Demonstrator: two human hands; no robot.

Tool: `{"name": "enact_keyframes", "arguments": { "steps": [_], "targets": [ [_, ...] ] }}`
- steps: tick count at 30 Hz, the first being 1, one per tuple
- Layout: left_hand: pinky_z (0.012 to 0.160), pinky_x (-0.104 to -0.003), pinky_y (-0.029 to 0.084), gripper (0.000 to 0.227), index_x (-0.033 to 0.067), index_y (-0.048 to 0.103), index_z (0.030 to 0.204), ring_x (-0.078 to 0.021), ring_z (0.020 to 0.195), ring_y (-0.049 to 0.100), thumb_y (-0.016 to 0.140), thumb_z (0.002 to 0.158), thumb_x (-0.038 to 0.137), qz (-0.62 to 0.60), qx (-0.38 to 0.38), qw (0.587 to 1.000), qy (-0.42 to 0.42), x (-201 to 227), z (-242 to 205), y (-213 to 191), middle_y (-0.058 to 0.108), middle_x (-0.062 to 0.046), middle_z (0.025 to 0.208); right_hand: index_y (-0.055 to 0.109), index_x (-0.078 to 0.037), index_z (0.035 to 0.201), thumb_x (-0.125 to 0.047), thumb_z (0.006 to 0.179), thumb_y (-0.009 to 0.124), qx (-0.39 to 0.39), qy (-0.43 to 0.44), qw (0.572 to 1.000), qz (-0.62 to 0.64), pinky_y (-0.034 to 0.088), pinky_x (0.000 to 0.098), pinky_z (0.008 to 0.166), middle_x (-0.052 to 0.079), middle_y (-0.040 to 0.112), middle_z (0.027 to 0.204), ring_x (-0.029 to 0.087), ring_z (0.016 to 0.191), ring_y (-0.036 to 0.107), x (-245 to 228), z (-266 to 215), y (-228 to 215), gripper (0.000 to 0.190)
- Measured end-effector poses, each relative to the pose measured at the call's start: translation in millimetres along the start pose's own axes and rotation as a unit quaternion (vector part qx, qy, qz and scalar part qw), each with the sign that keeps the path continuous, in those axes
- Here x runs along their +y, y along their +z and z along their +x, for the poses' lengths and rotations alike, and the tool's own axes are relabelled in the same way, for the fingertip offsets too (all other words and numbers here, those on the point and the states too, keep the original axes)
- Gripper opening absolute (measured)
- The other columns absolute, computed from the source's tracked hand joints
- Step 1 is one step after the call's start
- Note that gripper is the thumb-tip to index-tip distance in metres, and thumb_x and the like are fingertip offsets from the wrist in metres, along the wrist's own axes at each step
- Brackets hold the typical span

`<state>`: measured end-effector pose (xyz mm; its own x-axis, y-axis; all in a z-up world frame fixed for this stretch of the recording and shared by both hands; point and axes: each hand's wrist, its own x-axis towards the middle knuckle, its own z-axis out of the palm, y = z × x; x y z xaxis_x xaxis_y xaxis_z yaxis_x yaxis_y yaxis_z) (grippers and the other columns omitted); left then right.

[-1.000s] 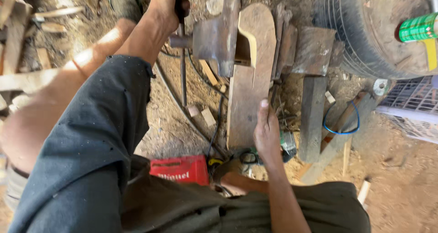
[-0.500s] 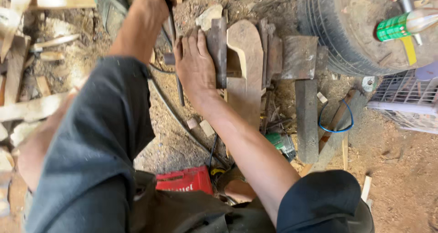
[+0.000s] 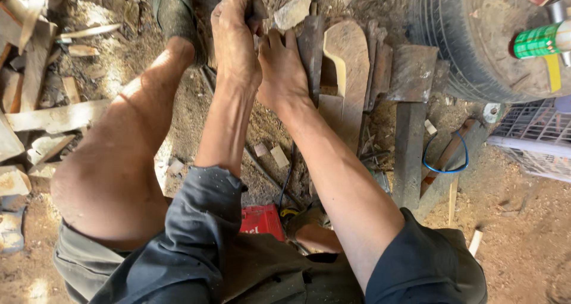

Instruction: The person secures a wooden piece in a bench vise and uses a green reciprocating saw to cut along a marked line. The person repositions the wood and continues cutting until the piece is separated.

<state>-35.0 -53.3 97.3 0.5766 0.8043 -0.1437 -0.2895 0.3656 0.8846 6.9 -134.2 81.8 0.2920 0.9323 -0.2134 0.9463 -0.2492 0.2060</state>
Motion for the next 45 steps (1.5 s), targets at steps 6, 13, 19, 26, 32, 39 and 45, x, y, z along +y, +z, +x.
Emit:
{"name": "enact_keyframes", "arguments": {
  "steps": [6, 13, 19, 26, 32, 39, 45],
  "targets": [
    [0.060, -0.035, 0.040, 0.031, 0.0139, 0.053, 0.073, -0.0130, 0.059, 0.038, 0.060, 0.096, 0.032, 0.000, -0.064, 0.997, 0.036, 2.4, -5.7, -11.0, 0.048, 0.000, 0.065, 0.071, -0.002, 0.104, -0.013, 0.095, 0.065, -0.098, 0.008, 0.995, 0.011, 0.035, 0.0434, 0.109, 0.014, 0.064, 0.114, 0.029, 0.118, 0.050, 2.5, 0.1, -4.4, 0.015],
    [0.048, -0.034, 0.033, 0.042, 0.0114, 0.060, 0.068, -0.0137, 0.045, 0.038, 0.048, 0.100, 0.036, 0.089, -0.079, 0.992, -0.038, 5.4, 5.4, -22.2, 0.051, 0.002, 0.056, 0.062, -0.005, 0.129, -0.012, 0.039, 0.081, 0.096, -0.013, 0.984, -0.150, 0.031, 0.0505, 0.110, 0.016, 0.058, 0.134, 0.029, 0.126, 0.047, 20.8, -7.4, 7.7, 0.093],
    [0.057, -0.031, 0.034, 0.032, 0.0142, 0.055, 0.069, -0.0096, 0.059, 0.038, 0.060, 0.095, 0.032, 0.004, 0.039, 0.999, 0.011, -7.7, -2.6, 5.1, 0.046, 0.006, 0.062, 0.062, 0.010, 0.127, -0.017, 0.060, 0.081, -0.016, -0.045, 0.999, -0.008, 0.037, 0.0422, 0.107, 0.021, 0.061, 0.128, 0.030, 0.119, 0.053, 40.3, -0.3, 6.3, 0.075],
    [0.067, -0.043, 0.027, 0.053, 0.0014, 0.051, 0.071, -0.0209, 0.059, 0.032, 0.071, 0.105, 0.037, 0.072, 0.027, 0.997, -0.030, 16.7, -45.4, -6.5, 0.043, -0.008, 0.065, 0.057, 0.003, 0.131, -0.025, 0.063, 0.085, -0.019, -0.056, 0.998, 0.024, 0.028, 0.0515, 0.116, 0.019, 0.056, 0.134, 0.036, 0.132, 0.045, 27.4, -5.9, -27.9, 0.079],
    [0.129, -0.062, 0.022, 0.094, 0.0069, 0.036, 0.164, -0.0371, 0.162, 0.021, 0.037, 0.099, 0.075, 0.274, 0.111, 0.955, 0.032, 35.3, -120.8, -27.1, 0.024, -0.022, 0.172, 0.052, -0.002, 0.142, -0.011, 0.070, 0.085, 0.027, 0.009, 0.972, 0.233, 0.028, 0.0501, 0.115, 0.019, 0.041, 0.155, 0.038, 0.137, 0.038, 41.6, -67.2, -75.2, 0.081],
    [0.115, -0.061, 0.038, 0.115, 0.0121, 0.011, 0.160, -0.0390, 0.147, 0.034, 0.055, 0.076, 0.077, -0.083, -0.111, 0.892, -0.429, -32.6, -251.0, 6.9, 0.025, -0.019, 0.164, 0.063, -0.001, 0.126, -0.017, 0.103, 0.079, 0.263, 0.399, 0.757, 0.445, 0.049, 0.0434, 0.103, 0.015, 0.068, 0.128, 0.028, 0.117, 0.064, 123.7, -341.0, 109.5, 0.033],
    [0.102, -0.057, 0.052, 0.097, 0.0035, 0.032, 0.154, -0.0366, 0.131, 0.056, 0.061, 0.082, 0.062, -0.036, 0.094, 0.905, -0.413, -59.0, -264.7, 41.8, 0.053, -0.020, 0.146, 0.058, 0.001, 0.139, -0.014, 0.097, 0.076, -0.011, 0.664, 0.212, 0.717, 0.039, 0.0533, 0.076, 0.042, 0.049, 0.123, 0.034, 0.090, 0.046, 70.4, -447.9, 279.7, 0.048]
  ]
}}
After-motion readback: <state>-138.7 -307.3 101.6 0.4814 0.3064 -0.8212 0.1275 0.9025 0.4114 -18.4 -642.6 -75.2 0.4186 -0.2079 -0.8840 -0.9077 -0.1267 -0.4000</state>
